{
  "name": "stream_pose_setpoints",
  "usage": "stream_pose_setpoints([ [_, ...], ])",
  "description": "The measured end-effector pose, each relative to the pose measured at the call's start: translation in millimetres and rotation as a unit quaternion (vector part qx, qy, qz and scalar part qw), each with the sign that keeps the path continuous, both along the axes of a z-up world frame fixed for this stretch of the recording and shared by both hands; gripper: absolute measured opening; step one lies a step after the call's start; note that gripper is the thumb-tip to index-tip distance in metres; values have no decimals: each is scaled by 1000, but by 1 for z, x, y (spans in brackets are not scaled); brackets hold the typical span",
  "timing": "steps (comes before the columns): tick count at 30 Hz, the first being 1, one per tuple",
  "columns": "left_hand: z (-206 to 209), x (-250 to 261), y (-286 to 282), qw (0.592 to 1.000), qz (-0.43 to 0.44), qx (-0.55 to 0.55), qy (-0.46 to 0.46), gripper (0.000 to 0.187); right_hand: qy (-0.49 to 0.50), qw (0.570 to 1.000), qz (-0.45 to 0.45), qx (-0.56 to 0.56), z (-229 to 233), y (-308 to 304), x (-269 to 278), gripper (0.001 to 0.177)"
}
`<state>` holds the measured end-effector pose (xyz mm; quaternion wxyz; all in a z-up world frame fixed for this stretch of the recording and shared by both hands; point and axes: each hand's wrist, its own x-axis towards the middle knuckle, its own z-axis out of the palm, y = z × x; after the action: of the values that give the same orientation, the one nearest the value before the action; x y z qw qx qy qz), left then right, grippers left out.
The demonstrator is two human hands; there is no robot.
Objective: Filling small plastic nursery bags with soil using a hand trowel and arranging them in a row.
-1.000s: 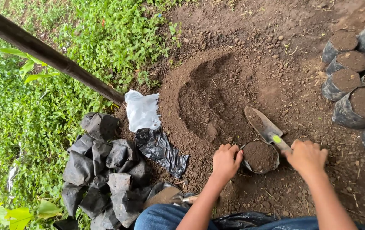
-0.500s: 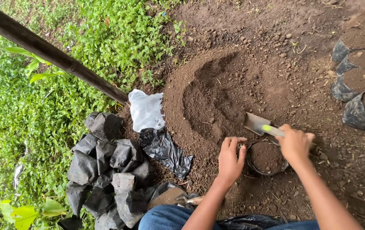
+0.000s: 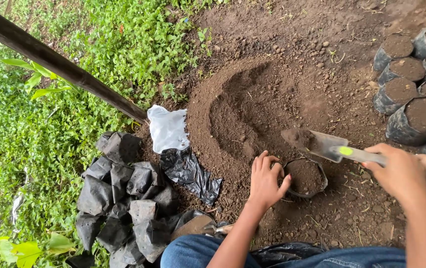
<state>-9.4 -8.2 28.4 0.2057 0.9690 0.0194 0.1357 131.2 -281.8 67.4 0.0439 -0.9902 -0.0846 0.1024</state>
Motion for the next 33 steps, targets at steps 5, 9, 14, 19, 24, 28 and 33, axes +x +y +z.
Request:
stream_pose_setpoints([
  [5, -23, 6, -4, 997, 69, -31, -2, 28, -10, 995, 51, -82, 24, -42, 0, 23],
  [9, -35, 8, -4, 990, 119, -60, 52, 18, -86, 975, 110, -170, 35, -45, -5, 28],
  [14, -15, 4, -6, 982, 86, -166, -7, 28, -107, 968, 104, -203, 93, -3, -41, 28],
  [19, -6, 3, -11, 962, 1, -273, 4, 55, -149, 965, 95, -192, 68, -20, -44, 35],
  [24, -2, 1, -21, 979, -29, -190, 60, 70, -129, 987, 33, 88, 12, -54, -38, 46],
  [28, -3, -2, -25, 981, -43, -178, 68, 75, -126, 965, 18, 229, -38, -79, -33, 54],
  [33, 0, 0, -32, 992, -76, -19, 100, 80, -95, 990, -58, 82, 3, -39, -32, 35],
])
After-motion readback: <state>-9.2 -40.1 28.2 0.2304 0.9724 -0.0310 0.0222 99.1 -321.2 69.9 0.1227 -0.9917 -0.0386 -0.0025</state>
